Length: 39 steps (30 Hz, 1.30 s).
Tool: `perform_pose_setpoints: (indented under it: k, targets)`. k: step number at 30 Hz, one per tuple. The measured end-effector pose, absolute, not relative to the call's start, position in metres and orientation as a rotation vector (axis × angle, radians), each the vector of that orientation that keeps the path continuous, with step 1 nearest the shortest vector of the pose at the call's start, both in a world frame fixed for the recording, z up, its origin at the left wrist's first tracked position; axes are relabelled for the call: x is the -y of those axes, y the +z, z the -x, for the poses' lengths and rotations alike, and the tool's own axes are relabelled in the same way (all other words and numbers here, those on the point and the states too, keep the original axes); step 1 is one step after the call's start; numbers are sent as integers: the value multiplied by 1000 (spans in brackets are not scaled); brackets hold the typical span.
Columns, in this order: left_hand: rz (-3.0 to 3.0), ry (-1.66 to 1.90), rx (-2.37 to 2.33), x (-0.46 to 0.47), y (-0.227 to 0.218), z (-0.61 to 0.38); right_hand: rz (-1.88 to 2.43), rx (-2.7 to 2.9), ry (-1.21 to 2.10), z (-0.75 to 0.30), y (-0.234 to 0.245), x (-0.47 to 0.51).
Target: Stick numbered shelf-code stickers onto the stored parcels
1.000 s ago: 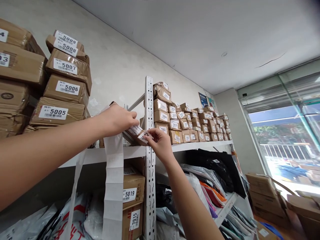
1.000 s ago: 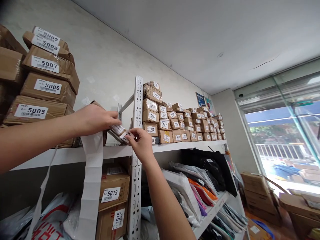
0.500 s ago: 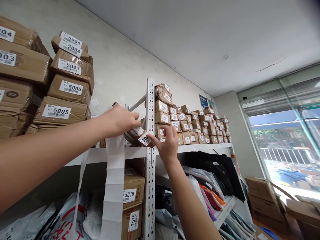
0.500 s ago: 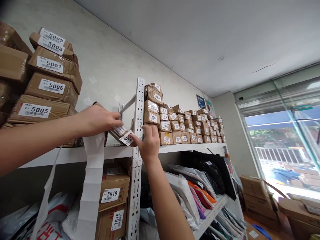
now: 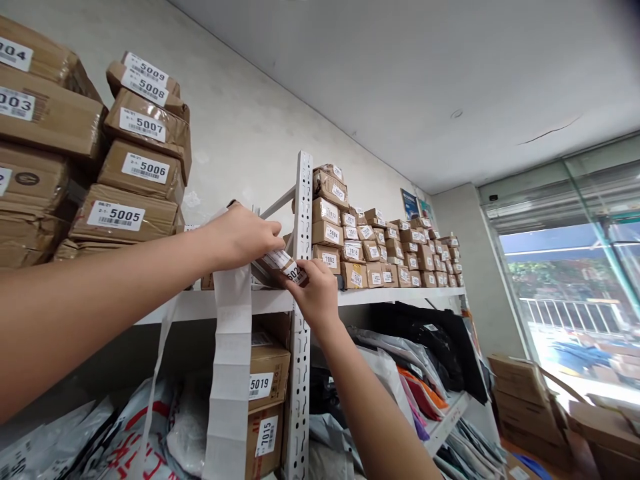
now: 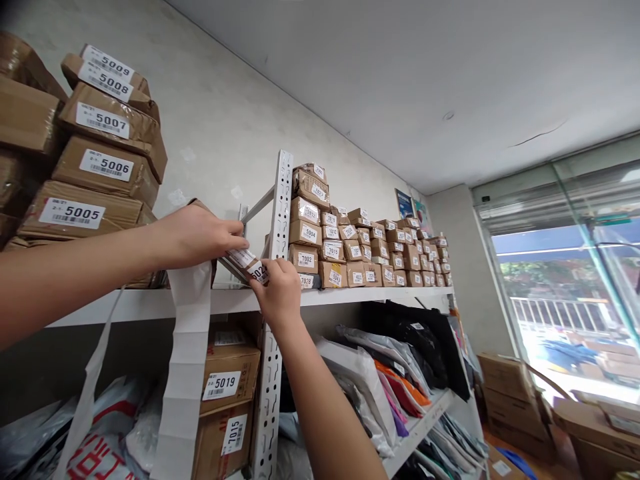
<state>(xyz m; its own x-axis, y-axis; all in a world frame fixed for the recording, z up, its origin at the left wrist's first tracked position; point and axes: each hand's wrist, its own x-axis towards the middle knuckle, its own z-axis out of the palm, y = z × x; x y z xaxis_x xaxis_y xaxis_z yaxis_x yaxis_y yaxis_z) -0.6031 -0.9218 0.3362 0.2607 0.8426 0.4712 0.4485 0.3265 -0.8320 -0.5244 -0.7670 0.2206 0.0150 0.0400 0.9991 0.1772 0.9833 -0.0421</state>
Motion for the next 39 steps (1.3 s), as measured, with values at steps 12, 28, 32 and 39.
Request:
perform_pose_setpoints:
  k: [12, 28, 32, 39]
  targets:
    - [1529, -177, 1198, 1000, 314, 619, -122, 1233, -226, 524, 201, 784]
    - [924, -40, 1744, 983, 301, 668, 613, 1844, 244, 650, 256, 858]
    - [981, 40, 1839, 969, 324, 667, 476, 1836, 319, 632, 265, 847]
    - [987, -23, 1735, 983, 332, 665, -167, 1582, 218, 564, 244, 815]
